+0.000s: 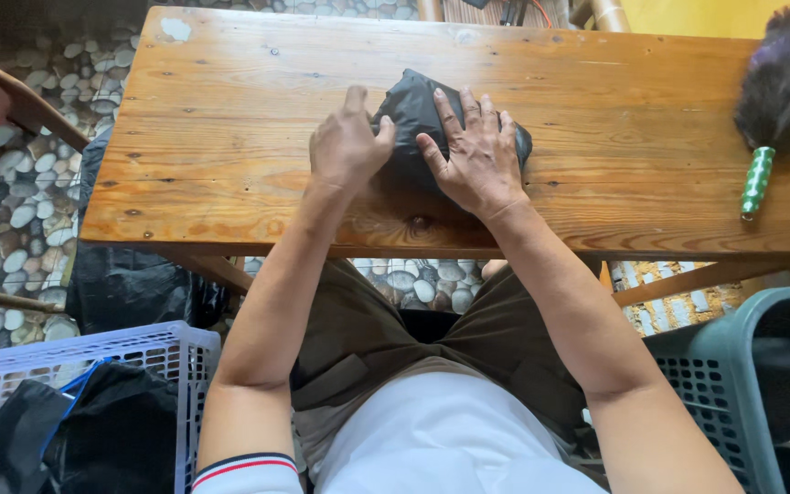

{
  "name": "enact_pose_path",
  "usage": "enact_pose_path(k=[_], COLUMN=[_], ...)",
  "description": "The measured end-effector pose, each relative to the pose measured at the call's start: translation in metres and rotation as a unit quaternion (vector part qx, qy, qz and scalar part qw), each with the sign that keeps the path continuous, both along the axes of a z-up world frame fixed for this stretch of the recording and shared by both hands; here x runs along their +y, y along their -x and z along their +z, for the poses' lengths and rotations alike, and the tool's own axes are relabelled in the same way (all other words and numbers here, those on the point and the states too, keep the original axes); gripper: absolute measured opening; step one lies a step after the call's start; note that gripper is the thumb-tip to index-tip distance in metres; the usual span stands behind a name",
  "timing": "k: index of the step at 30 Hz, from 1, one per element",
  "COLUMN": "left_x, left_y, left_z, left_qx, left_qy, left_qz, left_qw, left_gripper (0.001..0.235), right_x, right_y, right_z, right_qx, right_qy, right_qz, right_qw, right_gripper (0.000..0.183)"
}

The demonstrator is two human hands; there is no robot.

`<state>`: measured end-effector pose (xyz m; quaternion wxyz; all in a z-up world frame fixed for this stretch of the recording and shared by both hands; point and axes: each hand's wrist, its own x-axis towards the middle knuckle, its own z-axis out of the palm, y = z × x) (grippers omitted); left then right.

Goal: The person folds a large black plastic sheet on a wooden table, repeatedly folding it into a smaller rectangular shape. They then place the folded sheet into a black zippered pouch and close it.

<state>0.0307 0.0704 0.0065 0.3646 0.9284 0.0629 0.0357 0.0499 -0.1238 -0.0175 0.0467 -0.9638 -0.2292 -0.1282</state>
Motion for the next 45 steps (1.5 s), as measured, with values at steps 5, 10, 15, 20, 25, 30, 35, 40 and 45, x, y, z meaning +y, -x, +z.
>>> enact_pose_path(k=[5,10,15,20,25,30,35,40,45], left_x=[-0.021,-0.02,-0.018,-0.017,-0.017,-0.016,-0.015,-0.015,-0.014], left_y=[-0.03,-0.03,-0.04,-0.054,-0.05,-0.049,-0.048,-0.051,-0.053], left_z=[0.011,-0.004,-0.028,-0.044,-0.041,-0.043,-0.041,-0.046,-0.052], left_qx=[-0.108,-0.035,-0.053,-0.063,-0.05,-0.06,-0.052,-0.062,-0.073], left_qy=[-0.237,-0.073,-0.055,-0.059,-0.035,-0.011,-0.013,-0.019,-0.02], left_qz=[-0.198,-0.257,-0.245,-0.241,-0.234,-0.242,-0.247,-0.25,-0.247], left_qw=[0.945,0.963,0.966,0.967,0.97,0.968,0.968,0.966,0.966], left_gripper=[0.066,0.084,0.082,0.079,0.081,0.082,0.086,0.081,0.078], right_x=[0.002,0.006,0.007,0.008,0.009,0.008,0.008,0.009,0.008], right_y=[0.0,0.0,-0.001,-0.004,-0.005,-0.004,-0.003,-0.003,-0.002], right_z=[-0.002,-0.001,-0.007,-0.009,-0.012,-0.014,-0.013,-0.012,-0.015], right_qx=[0.011,0.046,0.031,0.005,-0.001,-0.017,-0.017,-0.01,-0.01], right_qy=[-0.001,0.003,0.016,0.015,0.017,0.021,0.012,0.027,0.005], right_qz=[0.006,-0.009,-0.011,-0.013,-0.012,-0.011,-0.002,-0.01,-0.008], right_qw=[1.0,0.999,0.999,1.0,1.0,1.0,1.0,1.0,1.0], right_gripper=[0.072,0.075,0.076,0.074,0.073,0.075,0.073,0.076,0.075])
